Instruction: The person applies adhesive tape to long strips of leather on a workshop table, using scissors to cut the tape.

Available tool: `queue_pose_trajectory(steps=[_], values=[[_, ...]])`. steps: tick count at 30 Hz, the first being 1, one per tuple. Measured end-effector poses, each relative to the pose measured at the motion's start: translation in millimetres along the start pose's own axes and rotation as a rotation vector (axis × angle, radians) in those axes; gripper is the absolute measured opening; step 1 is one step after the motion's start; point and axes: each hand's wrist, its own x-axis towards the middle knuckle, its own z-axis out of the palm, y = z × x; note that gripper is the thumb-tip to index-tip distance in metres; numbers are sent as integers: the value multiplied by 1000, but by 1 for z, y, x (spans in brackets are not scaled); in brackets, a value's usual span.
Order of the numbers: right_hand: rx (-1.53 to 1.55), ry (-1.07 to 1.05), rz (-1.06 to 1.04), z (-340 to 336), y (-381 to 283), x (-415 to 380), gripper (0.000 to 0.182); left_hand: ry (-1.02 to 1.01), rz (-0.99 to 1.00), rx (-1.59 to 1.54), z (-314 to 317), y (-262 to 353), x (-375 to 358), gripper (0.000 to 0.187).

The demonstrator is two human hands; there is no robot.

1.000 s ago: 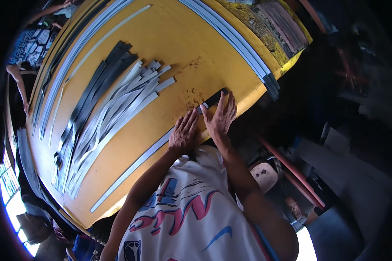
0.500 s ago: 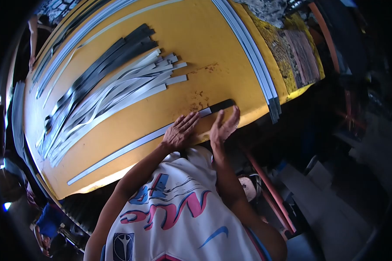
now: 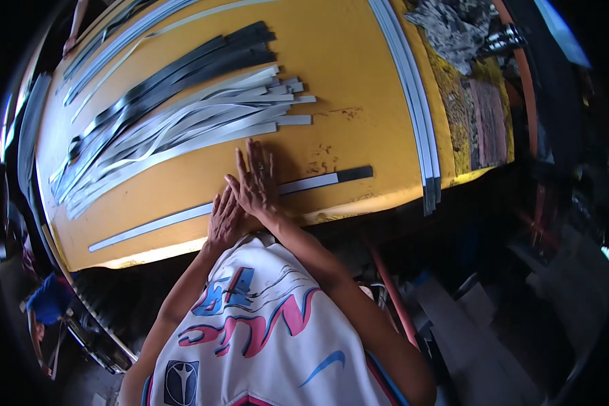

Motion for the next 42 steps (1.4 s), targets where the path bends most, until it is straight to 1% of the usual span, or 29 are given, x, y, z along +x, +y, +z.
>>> queue_pose_trajectory(steps=[4, 5, 6, 7, 8, 9, 12, 14, 16, 17, 18, 19, 20, 21, 22, 23, 24, 26, 28, 30, 31, 33, 35, 36, 37, 38, 39, 41, 42], values=[[-236, 28, 126, -10, 46, -11, 70, -3, -36, -46, -7, -16, -15, 68], [-355, 144, 106, -18, 63, -11, 72, 58, -27, -120, -11, -31, -32, 67], [-287, 182, 223, -20, 92, -12, 75, 22, -98, -75, -10, -44, -52, 65], [-324, 149, 322, -34, 103, -11, 75, 78, -143, -55, -13, -65, -73, 64], [-497, 179, 329, -50, 104, -8, 71, 126, -167, -48, -17, -80, -94, 64], [-549, 190, 298, -52, 105, -9, 70, 134, -311, -31, -24, -97, -112, 63], [-640, 208, 275, -52, 114, -11, 65, 401, -679, -59, -30, -176, -169, 63], [-665, 249, 195, -47, 124, -13, 63, 460, -974, 59, -33, -235, -212, 62], [-778, 196, 299, -48, 112, -8, 61, 550, -1108, 85, -38, -298, -253, 60], [-769, 308, 150, -45, 128, -11, 60, 330, -1195, 276, -44, -329, -271, 60], [-791, 307, 143, -36, 125, 0, 60, 88, -1245, 454, -47, -361, -288, 60], [-822, 215, 247, -34, 124, 2, 59, 343, -1281, 360, -33, -408, -309, 62], [-872, 123, 374, -46, 121, -11, 59, -12, -1144, 883, -12, -465, -339, 63], [-953, 57, 379, -57, 115, -17, 58, 410, -1302, 465, -24, -475, -344, 63], [-1013, 12, 377, -55, 101, -7, 57, 513, -1223, 528, 5, -536, -374, 65], [-1065, -37, 368, -53, 98, 0, 57, 497, -1214, 551, -2, -557, -386, 69], [-1120, -97, 363, -59, 97, 0, 56, 429, -1452, 206, -53, -526, -366, 73], [-1123, -108, 384, -62, 72, 7, 57, 473, -1512, 122, -71, -524, -361, 76], [-973, 6, 263, -53, 39, 14, 56, 446, -1530, 100, -77, -529, -361, 76], [-531, 146, -129, -16, 15, 12, 55, 400, -1537, 201, -83, -521, -356, 74], [-368, 46, -210, -8, -49, 12, 54, 410, -1535, 202, -81, -515, -348, 74], [-162, -153, -273, 37, -115, -9, 70, 748, -1390, 360, -78, -490, -314, 70], [43, -309, -427, 66, -179, -31, 84, 841, -1074, 316, -70, -413, -258, 63], [104, -422, -479, 90, -190, -44, 84, 901, -842, 255, -58, -355, -228, 61], [48, -467, -545, 102, -205, -50, 83, 882, -641, 148, -35, -300, -205, 63], [-9, -516, -606, 107, -212, -55, 83, 635, -687, -126, -43, -228, -184, 67], [-70, -538, -668, 115, -203, -62, 80, 546, -656, -194, -33, -178, -174, 68], [-160, -536, -784, 103, -183, -56, 78, 472, -621, -237, -24, -142, -158, 70], [-154, -529, -789, 94, -167, -57, 78, 407, -674, -177, -20, -131, -155, 71]])
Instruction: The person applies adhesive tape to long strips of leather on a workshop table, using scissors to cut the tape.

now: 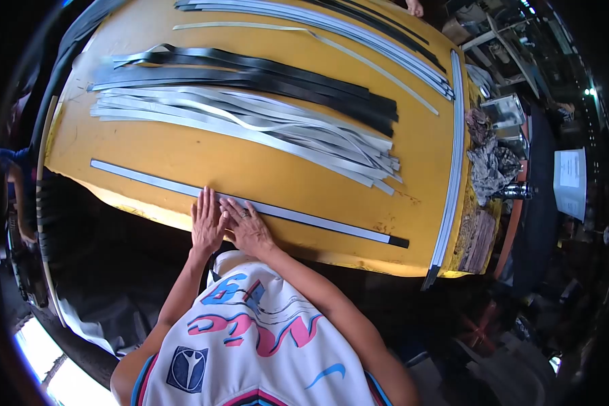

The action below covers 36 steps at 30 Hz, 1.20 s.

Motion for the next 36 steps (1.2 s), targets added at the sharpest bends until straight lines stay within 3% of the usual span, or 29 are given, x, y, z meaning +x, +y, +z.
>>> queue_pose_trajectory(steps=[7, 9, 10, 13, 15, 17, 25, 28, 29, 34, 36], values=[[-77, 184, 322, -23, 91, -146, 75, -32, -76, 195, 2, 11, -5, 72], [-137, 207, 327, -36, 121, -205, 77, -43, -80, 183, 7, 11, -5, 75], [-106, 338, 255, -32, 139, -234, 79, -40, -94, 174, 6, 10, -4, 77], [-269, 239, 404, -38, 166, -299, 76, 32, -322, 134, 6, 5, 3, 84], [-173, 80, 688, -52, 171, -323, 72, 57, -451, 119, -4, -7, 10, 89], [-198, 53, 762, -62, 175, -341, 68, 87, -512, 99, -8, -25, 20, 89], [-239, -2, 911, -68, 165, -329, 63, 145, -686, 79, -48, -113, 65, 87], [-100, 90, 957, -72, 171, -327, 60, 170, -716, 62, -63, -153, 83, 85], [-127, 215, 941, -63, 176, -329, 57, 214, -729, 60, -63, -167, 86, 85], [-191, 264, 1021, -73, 168, -299, 50, 324, -801, 60, -93, -244, 106, 84], [-273, 192, 1116, -79, 162, -289, 49, 332, -832, 59, -111, -280, 114, 84]])
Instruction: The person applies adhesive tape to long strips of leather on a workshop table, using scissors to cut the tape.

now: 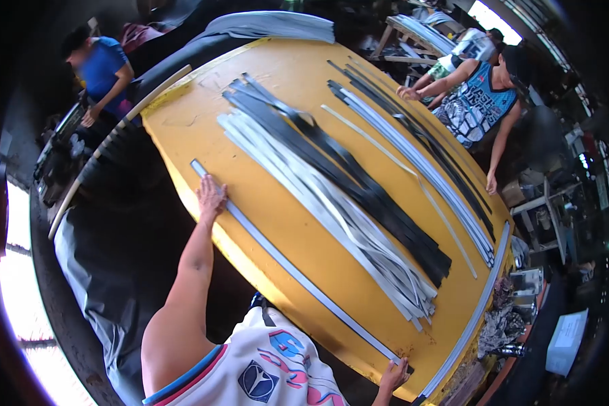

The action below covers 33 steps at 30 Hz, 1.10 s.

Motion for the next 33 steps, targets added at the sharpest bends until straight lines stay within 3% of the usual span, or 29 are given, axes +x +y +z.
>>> queue_pose_trajectory(steps=[2, 4, 6, 9, 12, 14, 16, 19, 20, 21, 23, 27, 29, 33], values=[[-33, -32, 64, -9, -10, 4, 48, 34, 27, -46, 24, -35, 53, 84], [-24, -45, 182, -11, -19, 4, 48, 0, 9, 12, 1, -38, 69, 85], [-47, -48, 48, 1, -17, 9, 43, 25, 51, 3, 5, -53, 92, 88], [-94, -22, 52, 29, -18, 14, 52, -21, 5, 22, -24, -41, 82, 92], [-84, -21, 153, 37, -26, 13, 49, -31, 44, 35, -33, -41, 75, 92], [-153, 223, 14, 57, -10, 14, 42, -75, 59, 102, -34, -42, 76, 94], [-108, 66, 42, 43, -10, 19, 30, -23, 109, 181, -26, -40, 71, 91], [-56, 37, 30, 23, -8, 25, 16, 25, 491, 112, -17, -7, 7, 71], [-48, 17, 29, 17, -7, 27, 15, 540, 1015, 101, 39, -25, 2, 63], [-36, 18, 65, 11, -6, 28, 15, 22, 1088, -230, 10, -2, -38, 60], [33, -219, 68, -3, -8, 28, 18, -47, 1228, -222, 20, 9, -94, 57], [117, -312, 55, -17, 10, 27, 23, -33, 1245, -265, 21, 13, -120, 52], [107, -351, -52, -37, 20, 24, 27, -51, 1308, -265, 0, 30, -126, 42], [154, -398, -56, -65, 63, 13, 28, -67, 1339, -123, 3, 53, -147, 36]])
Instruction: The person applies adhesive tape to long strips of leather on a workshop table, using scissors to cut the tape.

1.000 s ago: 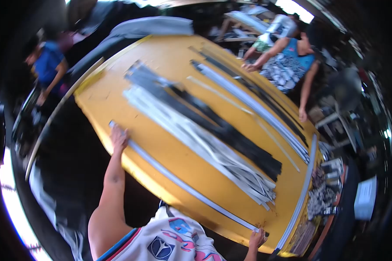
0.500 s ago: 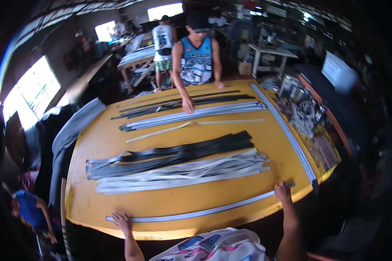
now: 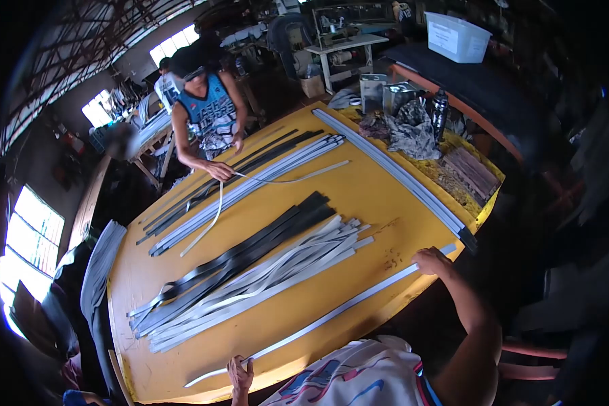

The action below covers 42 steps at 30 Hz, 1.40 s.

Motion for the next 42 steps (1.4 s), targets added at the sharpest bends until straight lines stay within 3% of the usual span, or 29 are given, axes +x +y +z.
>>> queue_pose_trajectory(steps=[1, 3, 4, 5, 7, 8, 11, 12, 14, 15, 16, 19, 20, 22, 24, 27, 29, 30, 31, 33, 34, 35, 36, 37, 39, 42], values=[[16, 3, 1, 8, 30, -1, 28, -3, 11, 11, 3, 14, 11, 36], [35, 128, -11, 23, 92, -13, 23, -195, 63, -72, 6, 48, 37, 40], [39, 142, 28, 28, 122, -25, 20, -128, 139, -71, 9, 71, 53, 37], [48, 20, 180, 30, 151, -35, 17, -125, 159, -65, 16, 91, 73, 37], [50, 191, 124, 57, 226, -72, 12, -219, 23, -29, 18, 120, 103, 41], [12, 239, 131, 68, 258, -92, 11, -156, 101, -38, 19, 137, 126, 49], [16, 162, 276, 116, 332, -157, 14, -214, 355, -3, 10, 217, 211, 47], [41, -87, 445, 116, 343, -176, 18, -228, 427, -3, 9, 252, 246, 47], [285, -118, 650, 130, 364, -219, 19, -243, 577, -26, 8, 325, 310, 48], [412, 67, 651, 154, 376, -248, 20, -201, 690, -50, 6, 369, 344, 49], [347, -7, 669, 174, 391, -261, 23, -211, 775, -26, 0, 415, 379, 49], [627, 117, 811, 193, 393, -298, 16, -50, 985, -80, 12, 521, 472, 43], [658, 248, 727, 206, 397, -305, 17, -47, 1052, -68, 14, 553, 503, 43], [872, 368, 725, 192, 392, -310, 25, 1, 1151, -90, 20, 610, 563, 41], [1128, 355, 730, 171, 394, -310, 27, 26, 1186, -90, 38, 650, 621, 37], [1205, 419, 728, 115, 370, -280, 33, 43, 1094, 110, 99, 671, 692, 31], [1222, 408, 659, 77, 351, -247, 30, 83, 852, 345, 186, 653, 723, 51], [994, 430, 647, 72, 346, -227, 28, 85, 704, 510, 243, 640, 727, 66], [768, 446, 628, 68, 341, -210, 26, -2, 575, 443, 292, 630, 718, 73], [722, 340, 696, 62, 334, -187, 27, -332, 221, 46, 340, 631, 645, 86], [669, 333, 615, 91, 347, -182, 26, -404, 146, 30, 354, 634, 605, 90], [863, 198, 712, 74, 339, -181, 25, -400, 104, -13, 366, 634, 567, 91], [1001, 66, 641, 102, 354, -184, 27, -317, 68, -10, 364, 645, 541, 90], [1243, 73, 628, 130, 360, -192, 27, -229, 136, -96, 367, 639, 527, 86], [1229, 10, 549, 136, 357, -209, 42, -174, 161, -165, 356, 639, 521, 81], [1290, 24, 669, 99, 339, -218, 33, -206, 133, -84, 347, 647, 524, 73]])
